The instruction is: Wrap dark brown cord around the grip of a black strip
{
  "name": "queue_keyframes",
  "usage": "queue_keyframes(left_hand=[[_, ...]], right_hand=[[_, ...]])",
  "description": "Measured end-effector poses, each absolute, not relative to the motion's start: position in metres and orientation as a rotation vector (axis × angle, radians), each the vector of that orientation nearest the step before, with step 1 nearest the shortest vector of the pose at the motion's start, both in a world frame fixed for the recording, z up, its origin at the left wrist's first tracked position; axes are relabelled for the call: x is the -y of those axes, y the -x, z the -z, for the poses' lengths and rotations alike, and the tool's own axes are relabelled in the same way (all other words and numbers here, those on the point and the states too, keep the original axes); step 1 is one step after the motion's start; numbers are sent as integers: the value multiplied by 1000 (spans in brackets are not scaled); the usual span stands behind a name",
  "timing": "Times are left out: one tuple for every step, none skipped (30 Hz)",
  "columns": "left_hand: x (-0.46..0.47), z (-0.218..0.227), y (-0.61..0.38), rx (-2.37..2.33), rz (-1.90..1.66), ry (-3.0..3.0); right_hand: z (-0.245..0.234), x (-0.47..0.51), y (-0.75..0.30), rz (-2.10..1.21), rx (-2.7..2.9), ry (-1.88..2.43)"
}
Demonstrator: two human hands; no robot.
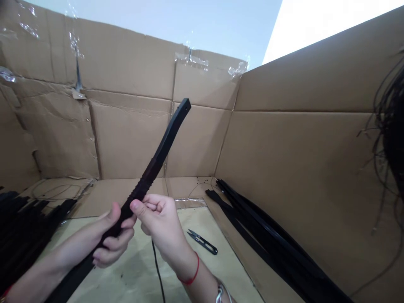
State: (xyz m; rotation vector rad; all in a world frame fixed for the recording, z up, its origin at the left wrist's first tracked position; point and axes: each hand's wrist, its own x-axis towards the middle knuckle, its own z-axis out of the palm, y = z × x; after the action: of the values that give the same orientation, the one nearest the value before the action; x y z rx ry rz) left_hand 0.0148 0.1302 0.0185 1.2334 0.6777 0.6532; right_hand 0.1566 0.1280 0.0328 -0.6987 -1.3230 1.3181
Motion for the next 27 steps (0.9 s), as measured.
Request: queue_keyframes(left_hand=[[-131,-18,-15,-658,-648,-1220],[-131,-17,-16,-697,-724,-1258],[-131,-16,-18,-762,-849,-1315],[-130,-14,-19,-820,-968,-1361],[-130,-13,-21,-846,-1039,-1359],[-129,-11,-22,-826,-1034,-1299],[-130,-10,-23,-755,-956,-1198],[-130,-9,-22,-652,-845,-1080],[-132,-9,-21,-542,-734,-973],[-134,-8,-19,-445,-647,-897],[-136,-8,-18,-378,-590,-862],[-137,-8,-16,-355,-562,-874],[-139,-9,-15,-384,-564,-931],[-139,-9,-15,-454,-603,-1019],[-138,-9,-15,-554,-684,-1128],[-137,-9,-16,-658,-796,-1233],[-135,-9,-17,-737,-904,-1302],[-133,-8,-19,-767,-972,-1311],[-131,-8,-20,-746,-981,-1257],[-130,-7,-22,-693,-932,-1168],[-129,-6,-23,-632,-853,-1079],[-129,-6,-24,-590,-794,-1023],[-129,-6,-25,-588,-784,-1027],[-130,-6,-26,-628,-839,-1086],[-131,-6,-26,-699,-932,-1171],[-132,-6,-26,-771,-1011,-1240],[-133,-7,-25,-818,-1042,-1262]], right_hand=[[-34,-127,-156,-1244,1315,707],[-34,-127,-155,-1171,1291,721],[-34,-127,-154,-1127,1267,734],[-33,-127,-153,-1120,1257,746],[-32,-127,-153,-1148,1262,753],[-32,-127,-154,-1200,1288,754],[-31,-128,-155,-1255,1324,752],[-30,-129,-156,-1292,1354,745],[-30,-130,-157,-1312,1377,743],[-30,-130,-157,-1320,1393,741],[-29,-131,-157,-1311,1397,739],[-29,-132,-156,-1286,1390,744],[-29,-133,-155,-1257,1373,754],[-28,-134,-153,-1235,1352,765],[-28,-135,-152,-1220,1324,774],[-28,-135,-151,-1206,1291,780],[-27,-135,-151,-1198,1269,788],[-27,-134,-151,-1207,1268,793],[-28,-134,-152,-1225,1283,791],[-28,-133,-153,-1244,1310,788],[-28,-132,-154,-1258,1340,790],[-29,-131,-155,-1255,1358,795],[-29,-130,-156,-1233,1353,799],[-30,-129,-156,-1193,1330,798],[-30,-129,-157,-1152,1302,795],[-31,-129,-157,-1126,1281,790],[-31,-128,-157,-1129,1275,782]])
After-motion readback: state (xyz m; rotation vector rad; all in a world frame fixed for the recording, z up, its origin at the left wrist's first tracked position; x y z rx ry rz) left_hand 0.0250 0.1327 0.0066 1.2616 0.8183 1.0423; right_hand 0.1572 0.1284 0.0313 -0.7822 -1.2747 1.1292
